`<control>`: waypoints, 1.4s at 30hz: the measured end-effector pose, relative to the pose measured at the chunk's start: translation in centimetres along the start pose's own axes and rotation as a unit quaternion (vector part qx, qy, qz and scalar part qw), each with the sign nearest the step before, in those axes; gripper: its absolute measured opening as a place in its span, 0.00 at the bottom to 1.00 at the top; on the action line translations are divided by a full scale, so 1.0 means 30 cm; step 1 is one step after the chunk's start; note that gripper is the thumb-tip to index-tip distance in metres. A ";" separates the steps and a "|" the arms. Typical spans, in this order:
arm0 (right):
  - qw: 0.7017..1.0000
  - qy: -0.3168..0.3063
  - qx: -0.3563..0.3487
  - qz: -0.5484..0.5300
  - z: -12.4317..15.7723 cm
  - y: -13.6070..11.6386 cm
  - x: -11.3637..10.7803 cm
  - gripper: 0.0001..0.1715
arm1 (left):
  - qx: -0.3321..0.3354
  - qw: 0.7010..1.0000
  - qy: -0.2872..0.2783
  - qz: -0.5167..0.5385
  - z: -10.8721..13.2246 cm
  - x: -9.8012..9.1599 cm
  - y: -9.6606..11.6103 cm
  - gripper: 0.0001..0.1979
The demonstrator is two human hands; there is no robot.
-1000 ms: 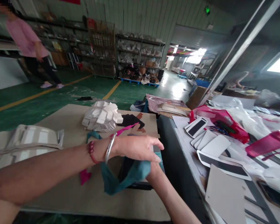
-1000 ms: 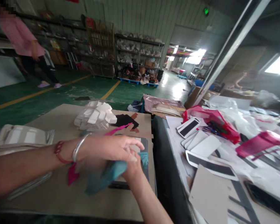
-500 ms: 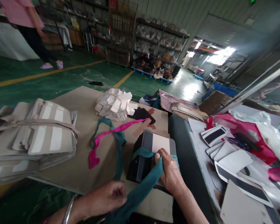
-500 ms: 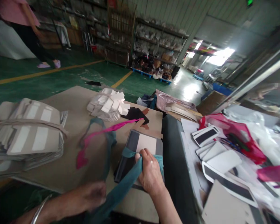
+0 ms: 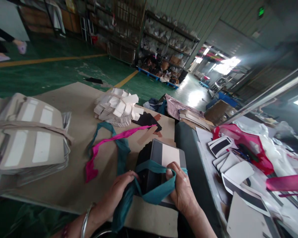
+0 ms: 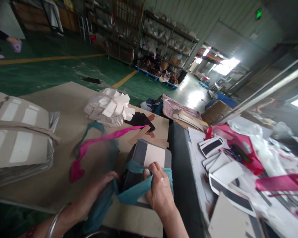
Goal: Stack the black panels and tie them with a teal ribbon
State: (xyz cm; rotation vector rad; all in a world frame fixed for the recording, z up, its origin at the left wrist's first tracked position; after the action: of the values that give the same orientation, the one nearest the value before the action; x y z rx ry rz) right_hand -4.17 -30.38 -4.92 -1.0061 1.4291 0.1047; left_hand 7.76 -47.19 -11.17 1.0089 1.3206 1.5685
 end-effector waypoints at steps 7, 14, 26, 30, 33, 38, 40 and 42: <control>1.000 0.011 0.007 0.001 0.003 0.000 0.006 0.18 | 0.057 0.996 0.071 0.003 0.004 -0.015 -0.026 0.14; 0.999 0.028 0.018 0.009 0.006 0.004 0.014 0.18 | 0.206 0.976 0.024 -0.072 -0.015 0.026 -0.007 0.13; 0.999 0.040 0.013 0.020 0.002 0.006 0.012 0.17 | 0.307 0.936 -0.050 -0.168 -0.049 -0.021 0.036 0.09; 0.998 0.046 0.012 0.031 0.002 0.003 0.012 0.15 | 0.322 0.924 -0.070 -0.192 -0.062 -0.012 0.066 0.06; 0.998 0.053 0.007 0.043 -0.003 -0.002 0.010 0.15 | 0.316 0.927 -0.069 -0.192 -0.070 -0.024 0.090 0.03; 0.996 0.068 -0.003 0.054 -0.004 -0.009 0.013 0.14 | 0.238 0.957 0.014 -0.167 -0.050 -0.146 0.057 0.06; 0.996 0.072 -0.008 0.056 -0.002 -0.008 0.016 0.14 | 0.195 0.968 0.012 -0.156 -0.019 -0.177 -0.007 0.11; 0.995 0.078 -0.011 0.058 -0.001 -0.006 0.019 0.13 | 0.155 0.977 -0.003 -0.144 0.018 -0.173 -0.095 0.14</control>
State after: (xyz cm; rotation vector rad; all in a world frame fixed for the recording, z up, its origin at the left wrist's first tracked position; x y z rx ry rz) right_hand -3.95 -30.81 -5.31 -0.9650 1.6321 0.1304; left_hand 10.27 -51.60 -14.26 0.9534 1.6620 1.1647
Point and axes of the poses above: each hand's wrist, its own z-axis away from the middle knuckle, its own x-axis out of the palm, y = z × x, the point moved 1 cm from there along -z, towards the middle knuckle, and after that the axes turned 14 degrees about x, right-handed, at the moved point
